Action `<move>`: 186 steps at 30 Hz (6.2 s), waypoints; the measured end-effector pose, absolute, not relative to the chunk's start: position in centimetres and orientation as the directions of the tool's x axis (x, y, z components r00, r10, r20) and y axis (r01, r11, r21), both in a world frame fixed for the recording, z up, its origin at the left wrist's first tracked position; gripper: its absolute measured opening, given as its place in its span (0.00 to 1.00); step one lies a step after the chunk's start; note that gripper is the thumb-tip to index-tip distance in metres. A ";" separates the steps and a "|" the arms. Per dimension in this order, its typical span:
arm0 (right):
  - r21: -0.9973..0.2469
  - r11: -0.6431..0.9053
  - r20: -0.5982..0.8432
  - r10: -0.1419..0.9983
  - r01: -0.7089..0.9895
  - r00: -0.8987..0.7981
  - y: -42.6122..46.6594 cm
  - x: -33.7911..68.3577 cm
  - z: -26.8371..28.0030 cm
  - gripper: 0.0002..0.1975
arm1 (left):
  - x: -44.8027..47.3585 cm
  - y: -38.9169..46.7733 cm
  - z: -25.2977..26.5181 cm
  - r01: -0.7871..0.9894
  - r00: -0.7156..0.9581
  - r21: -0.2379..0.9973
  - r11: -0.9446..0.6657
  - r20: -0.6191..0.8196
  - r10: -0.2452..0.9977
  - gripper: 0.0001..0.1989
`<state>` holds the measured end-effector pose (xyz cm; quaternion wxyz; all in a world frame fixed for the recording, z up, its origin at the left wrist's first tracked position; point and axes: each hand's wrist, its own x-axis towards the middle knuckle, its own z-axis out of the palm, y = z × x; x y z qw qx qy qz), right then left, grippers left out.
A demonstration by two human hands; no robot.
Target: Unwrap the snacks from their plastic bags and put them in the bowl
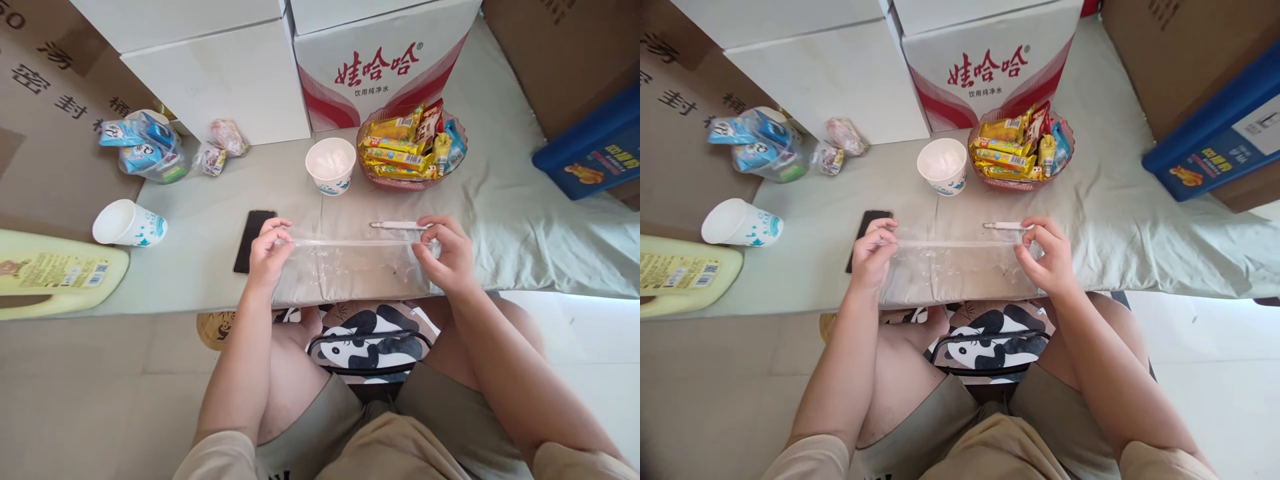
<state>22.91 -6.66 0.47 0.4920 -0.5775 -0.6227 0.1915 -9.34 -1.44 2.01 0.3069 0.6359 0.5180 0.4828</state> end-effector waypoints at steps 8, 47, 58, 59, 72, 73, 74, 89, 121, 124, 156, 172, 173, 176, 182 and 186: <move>-0.853 -0.387 -0.264 0.898 -0.349 -0.352 -7.5 23.1 1.7 0.25 | -7.8 -1.5 3.4 -0.022 -0.088 0.976 0.217 -0.218 0.972 0.09; -0.954 -0.186 -0.175 0.982 -0.236 -0.068 -7.1 19.2 0.5 0.20 | -3.6 -3.8 2.8 -0.096 0.481 0.910 0.404 -0.313 0.819 0.16; -0.994 -0.084 -0.095 0.983 0.075 -0.158 -6.5 19.6 0.4 0.26 | -4.8 -1.5 1.6 0.123 0.349 0.939 0.321 -0.344 0.872 0.20; -0.990 -0.079 -0.093 0.988 0.113 -0.127 -6.6 19.6 0.3 0.28 | -4.7 -1.4 1.5 0.148 0.333 0.953 0.265 -0.300 0.894 0.24; -0.997 -0.001 -0.001 1.000 -0.076 0.006 -6.5 19.2 -0.5 0.26 | -3.3 -2.0 1.4 -0.187 0.262 0.948 0.258 -0.205 0.943 0.36; -0.998 -0.052 -0.049 0.997 -0.048 -0.063 -6.4 19.3 -0.3 0.20 | -3.4 -2.0 1.5 -0.223 0.262 0.937 0.270 -0.209 0.942 0.36; -0.996 -0.085 -0.085 0.989 -0.003 -0.123 -6.4 19.4 -0.2 0.15 | -3.4 -2.0 1.7 -0.247 0.276 0.923 0.295 -0.225 0.934 0.37; -0.943 -0.130 -0.091 0.986 -0.308 -0.137 -6.7 19.1 0.5 0.12 | -4.4 -2.4 2.3 -0.177 0.349 0.890 0.420 -0.342 0.872 0.14; -0.979 0.067 0.080 0.995 0.194 0.062 -6.7 17.3 -0.2 0.07 | 0.0 -2.1 0.2 0.088 0.365 0.994 0.067 -0.095 0.926 0.27; -0.976 0.086 0.123 0.976 0.200 0.179 -6.4 17.6 -0.3 0.16 | 0.1 -2.1 0.7 -0.025 0.335 0.987 0.156 -0.139 0.932 0.27; -0.974 0.067 0.072 0.997 0.216 0.016 -2.8 21.6 1.9 0.12 | 1.2 12.6 8.8 0.972 0.236 0.027 -0.234 -0.077 0.969 0.08; -0.561 0.160 0.375 0.924 0.812 0.077 -0.3 23.2 3.1 0.22 | -0.4 9.0 9.0 0.841 0.514 -0.150 -0.519 -0.073 0.854 0.14; -0.509 0.166 0.371 0.927 0.845 0.042 0.3 23.4 3.1 0.21 | -0.7 8.8 9.1 0.845 0.513 -0.145 -0.515 -0.052 0.857 0.15; -0.378 0.193 0.334 0.941 0.906 -0.061 1.7 24.2 2.8 0.16 | -1.4 8.3 9.9 0.850 0.510 -0.152 -0.505 -0.009 0.860 0.15; -0.239 0.197 0.390 0.916 0.951 -0.091 0.2 28.5 2.1 0.13 | -1.0 8.0 11.2 0.860 0.500 -0.155 -0.486 0.067 0.864 0.14; -0.132 0.188 0.446 0.888 0.973 -0.111 -4.1 32.7 1.5 0.11 | 1.0 8.6 11.7 0.829 0.558 -0.137 -0.543 0.124 0.821 0.14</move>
